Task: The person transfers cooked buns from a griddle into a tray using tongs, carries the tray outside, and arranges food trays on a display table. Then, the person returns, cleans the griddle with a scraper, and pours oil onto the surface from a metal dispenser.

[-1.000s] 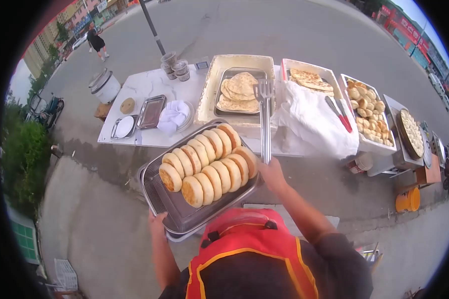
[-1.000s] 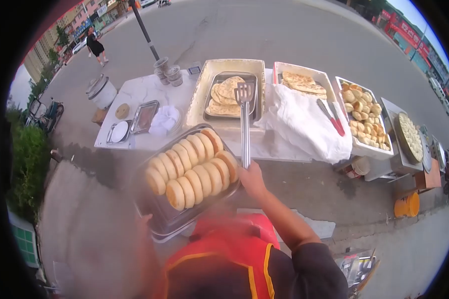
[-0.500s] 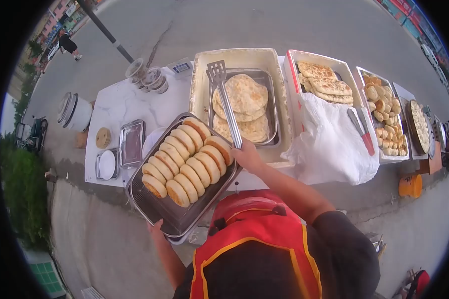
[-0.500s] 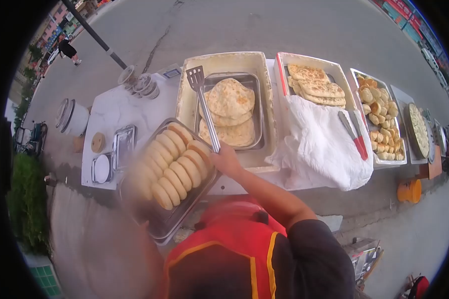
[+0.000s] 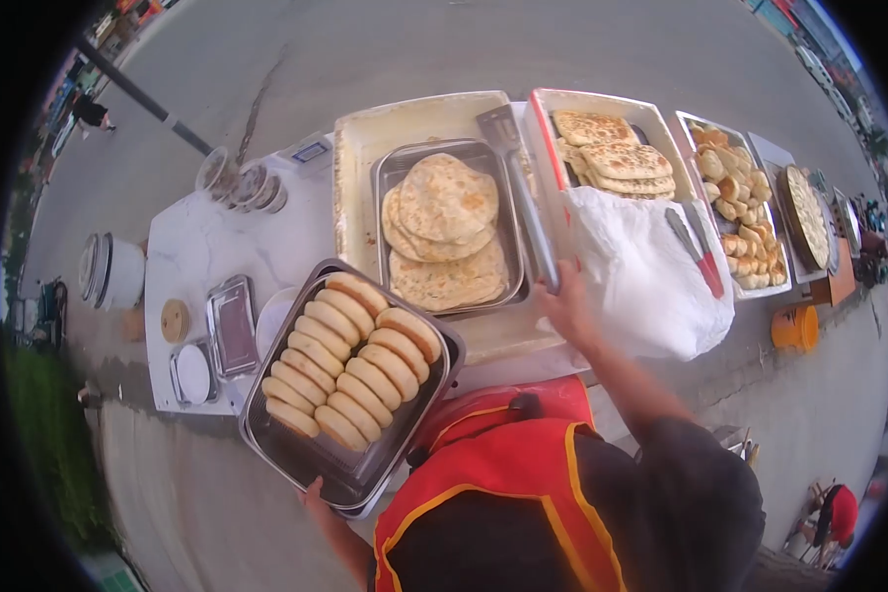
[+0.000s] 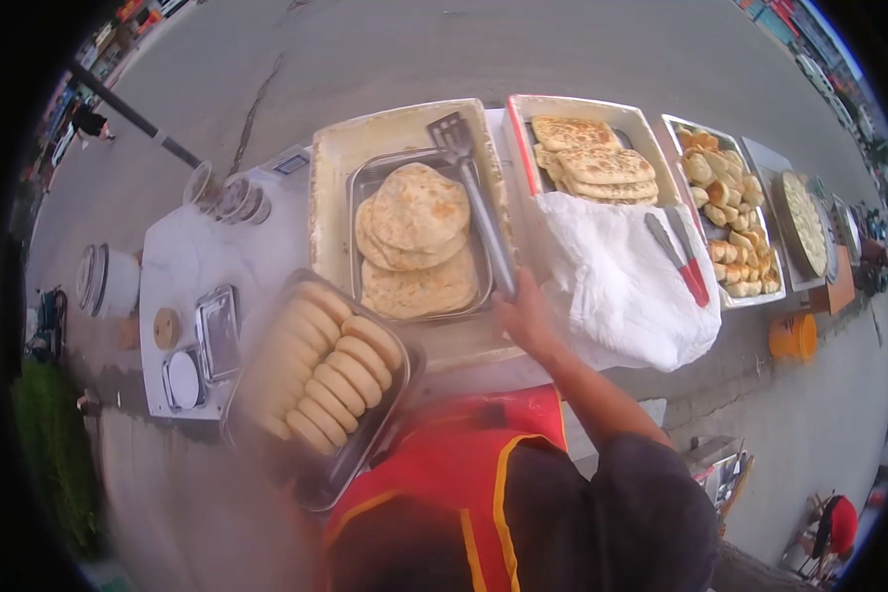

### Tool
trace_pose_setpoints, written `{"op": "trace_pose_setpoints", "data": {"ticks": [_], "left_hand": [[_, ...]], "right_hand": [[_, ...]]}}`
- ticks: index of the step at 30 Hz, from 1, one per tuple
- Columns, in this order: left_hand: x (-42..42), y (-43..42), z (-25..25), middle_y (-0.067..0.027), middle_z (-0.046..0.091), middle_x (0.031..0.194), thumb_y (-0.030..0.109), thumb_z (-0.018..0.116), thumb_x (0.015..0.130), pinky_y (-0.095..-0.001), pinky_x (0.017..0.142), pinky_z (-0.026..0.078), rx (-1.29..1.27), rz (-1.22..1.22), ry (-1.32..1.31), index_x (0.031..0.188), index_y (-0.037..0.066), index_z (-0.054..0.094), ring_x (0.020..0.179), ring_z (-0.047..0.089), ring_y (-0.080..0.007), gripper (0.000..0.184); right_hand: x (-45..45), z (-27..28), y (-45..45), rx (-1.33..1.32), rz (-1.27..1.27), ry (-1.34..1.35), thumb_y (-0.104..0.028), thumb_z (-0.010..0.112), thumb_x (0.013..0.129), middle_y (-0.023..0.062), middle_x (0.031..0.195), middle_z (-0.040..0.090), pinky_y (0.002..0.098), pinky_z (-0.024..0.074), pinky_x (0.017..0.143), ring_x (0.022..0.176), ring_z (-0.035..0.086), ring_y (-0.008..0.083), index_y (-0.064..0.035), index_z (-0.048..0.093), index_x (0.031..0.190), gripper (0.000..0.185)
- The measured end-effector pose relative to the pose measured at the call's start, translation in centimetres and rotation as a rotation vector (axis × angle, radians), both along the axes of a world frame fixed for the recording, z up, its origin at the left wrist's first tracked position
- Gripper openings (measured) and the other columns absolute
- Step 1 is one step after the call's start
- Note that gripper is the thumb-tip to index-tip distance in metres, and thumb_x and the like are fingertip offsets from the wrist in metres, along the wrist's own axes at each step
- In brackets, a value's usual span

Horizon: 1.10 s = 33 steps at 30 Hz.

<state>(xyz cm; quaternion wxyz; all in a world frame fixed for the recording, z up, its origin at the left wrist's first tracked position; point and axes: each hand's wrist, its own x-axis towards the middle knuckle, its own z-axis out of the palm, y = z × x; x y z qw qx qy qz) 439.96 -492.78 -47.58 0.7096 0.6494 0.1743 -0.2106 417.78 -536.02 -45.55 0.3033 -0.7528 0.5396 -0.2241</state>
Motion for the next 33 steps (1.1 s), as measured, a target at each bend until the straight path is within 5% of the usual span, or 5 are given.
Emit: {"op": "trace_pose_setpoints", "data": {"ticks": [2,17,24,27,33], "left_hand": [[-0.1,-0.4,0.4,-0.0155,0.048,0.110,-0.001,0.046,0.067,-0.0368,0.083,0.042,0.001,-0.027,0.007,0.122,0.000,0.037,0.097,0.050,-0.0286,0.056],[-1.1,-3.4,4.0,-0.0146,0.048,0.109,0.003,0.046,0.069,-0.0360,0.084,0.041,0.162,-0.017,-0.025,0.119,-0.001,0.039,0.097,0.050,-0.0268,0.050],[-0.8,-1.7,3.1,-0.0135,0.050,0.107,0.001,0.048,0.069,-0.0345,0.082,0.042,0.107,-0.006,0.021,0.120,-0.001,0.039,0.095,0.051,-0.0261,0.052],[-0.7,-1.6,2.6,-0.0130,0.051,0.107,0.000,0.049,0.069,-0.0338,0.081,0.042,0.077,0.000,-0.029,0.120,-0.001,0.039,0.094,0.052,-0.0261,0.052],[-0.3,-0.9,2.2,-0.0130,0.051,0.109,-0.001,0.049,0.069,-0.0338,0.083,0.042,0.166,0.033,0.021,0.123,0.000,0.038,0.097,0.051,-0.0263,0.055]], "right_hand": [[-3.4,3.2,-1.1,-0.024,-0.081,-0.044,-0.020,0.060,0.075,0.0230,0.076,0.055,0.0424,0.0423,0.064,0.071,0.055,0.0381,0.0001,0.043,0.095,0.034],[-18.3,-3.3,-4.4,-0.233,-0.178,0.618,-0.027,0.061,0.073,0.0201,0.083,0.049,0.0428,0.0342,0.073,0.079,0.044,0.0351,0.0026,0.045,0.086,0.036],[-11.6,2.1,-3.3,-0.490,-0.040,0.117,-0.012,0.057,0.076,0.0216,0.103,0.051,0.0388,0.0373,0.084,0.097,0.047,0.0368,0.0041,0.044,0.110,0.040],[-3.4,3.4,-2.6,0.014,0.189,-0.127,-0.007,0.053,0.077,0.0235,0.113,0.047,0.0368,0.0365,0.089,0.106,0.045,0.0368,0.0056,0.042,0.112,0.039],[7.1,-9.9,-8.4,-0.242,0.099,0.041,-0.007,0.047,0.077,0.0275,0.100,0.053,0.0402,0.0408,0.083,0.098,0.051,0.0386,0.0104,0.039,0.114,0.042]]}}
